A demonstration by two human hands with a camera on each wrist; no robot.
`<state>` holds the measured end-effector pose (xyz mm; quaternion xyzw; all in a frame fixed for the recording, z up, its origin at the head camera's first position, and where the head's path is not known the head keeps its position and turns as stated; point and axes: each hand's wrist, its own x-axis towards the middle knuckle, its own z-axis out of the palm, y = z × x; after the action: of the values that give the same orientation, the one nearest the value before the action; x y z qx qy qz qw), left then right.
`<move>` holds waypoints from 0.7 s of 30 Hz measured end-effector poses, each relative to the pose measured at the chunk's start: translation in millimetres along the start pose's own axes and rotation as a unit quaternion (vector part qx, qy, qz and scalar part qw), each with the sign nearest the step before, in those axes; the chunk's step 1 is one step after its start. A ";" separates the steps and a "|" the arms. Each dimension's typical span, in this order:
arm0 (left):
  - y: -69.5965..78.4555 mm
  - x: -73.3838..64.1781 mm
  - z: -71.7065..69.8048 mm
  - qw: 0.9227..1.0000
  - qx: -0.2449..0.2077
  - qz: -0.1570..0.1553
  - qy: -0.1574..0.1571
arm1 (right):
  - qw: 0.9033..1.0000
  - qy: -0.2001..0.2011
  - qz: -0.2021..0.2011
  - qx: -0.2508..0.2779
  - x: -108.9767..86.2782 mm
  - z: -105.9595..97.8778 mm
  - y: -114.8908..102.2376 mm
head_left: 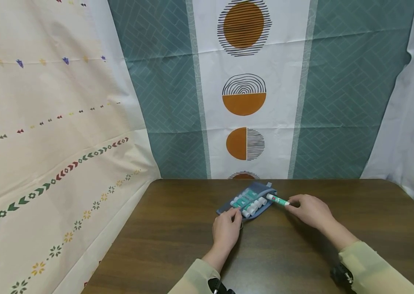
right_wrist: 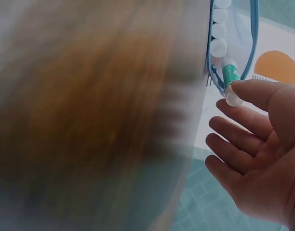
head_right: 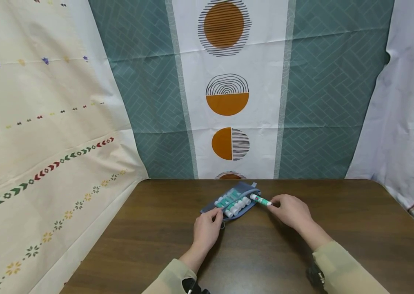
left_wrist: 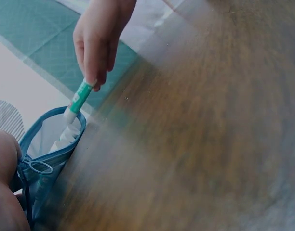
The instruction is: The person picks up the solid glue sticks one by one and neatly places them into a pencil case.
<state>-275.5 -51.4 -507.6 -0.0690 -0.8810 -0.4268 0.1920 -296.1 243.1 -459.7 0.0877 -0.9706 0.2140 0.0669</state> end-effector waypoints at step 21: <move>-0.9 -0.5 1.5 1.000 0.008 -0.007 -0.003 | 1.000 -0.019 0.013 0.006 23.7 14.2 -9.4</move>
<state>-275.8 -50.7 -509.2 -0.0625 -0.8854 -0.4208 0.1871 -318.7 225.3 -464.7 0.0796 -0.9715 0.2185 0.0451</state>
